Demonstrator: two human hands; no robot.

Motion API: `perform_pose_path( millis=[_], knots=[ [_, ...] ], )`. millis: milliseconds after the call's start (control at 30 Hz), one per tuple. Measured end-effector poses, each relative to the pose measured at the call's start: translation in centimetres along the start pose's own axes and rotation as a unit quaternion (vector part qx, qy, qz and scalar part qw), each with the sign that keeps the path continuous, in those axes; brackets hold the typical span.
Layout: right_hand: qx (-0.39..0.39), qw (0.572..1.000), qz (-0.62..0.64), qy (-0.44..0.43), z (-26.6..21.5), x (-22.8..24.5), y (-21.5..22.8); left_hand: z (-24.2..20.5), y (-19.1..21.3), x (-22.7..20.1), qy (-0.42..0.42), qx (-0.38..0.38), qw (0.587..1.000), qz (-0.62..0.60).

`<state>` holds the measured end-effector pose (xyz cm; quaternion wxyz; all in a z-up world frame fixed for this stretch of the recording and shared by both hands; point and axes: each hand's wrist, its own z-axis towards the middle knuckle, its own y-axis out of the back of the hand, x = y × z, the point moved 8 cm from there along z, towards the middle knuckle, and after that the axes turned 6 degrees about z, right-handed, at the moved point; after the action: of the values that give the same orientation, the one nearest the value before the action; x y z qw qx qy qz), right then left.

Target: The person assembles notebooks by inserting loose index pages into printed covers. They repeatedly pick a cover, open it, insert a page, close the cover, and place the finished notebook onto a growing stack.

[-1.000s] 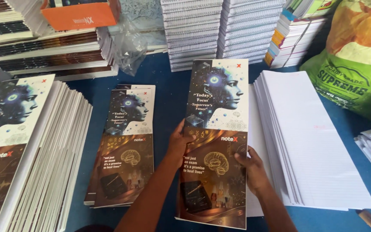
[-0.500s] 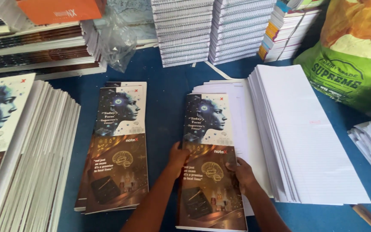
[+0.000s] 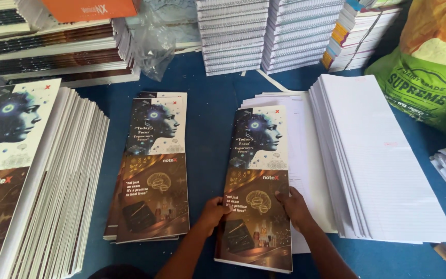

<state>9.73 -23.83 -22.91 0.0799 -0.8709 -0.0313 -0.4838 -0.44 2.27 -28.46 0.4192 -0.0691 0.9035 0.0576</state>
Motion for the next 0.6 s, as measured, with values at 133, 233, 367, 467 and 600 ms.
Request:
perform_pose_path(
  millis=[133,233,367,467,600],
  knots=[
    [-0.009,0.999,-0.034,0.008,-0.42,-0.3,-0.26,0.74,-0.17,0.05,-0.052,-0.033,0.998,0.002],
    [-0.025,0.988,-0.137,0.059,-0.5,0.2,-0.29,0.94,-0.11,0.52,-0.055,-0.04,0.998,0.003],
    [-0.031,0.983,-0.169,0.06,-0.31,0.0,-0.04,0.93,-0.09,0.61,-0.05,-0.031,0.998,-0.022],
    [-0.022,0.986,-0.154,0.061,-0.41,0.01,-0.11,0.6,-0.07,0.48,-0.036,-0.031,0.999,-0.012],
    [-0.032,0.987,-0.151,0.037,-0.48,-0.06,-0.02,0.07,-0.11,-0.11,-0.036,-0.024,0.999,-0.009]
  ],
)
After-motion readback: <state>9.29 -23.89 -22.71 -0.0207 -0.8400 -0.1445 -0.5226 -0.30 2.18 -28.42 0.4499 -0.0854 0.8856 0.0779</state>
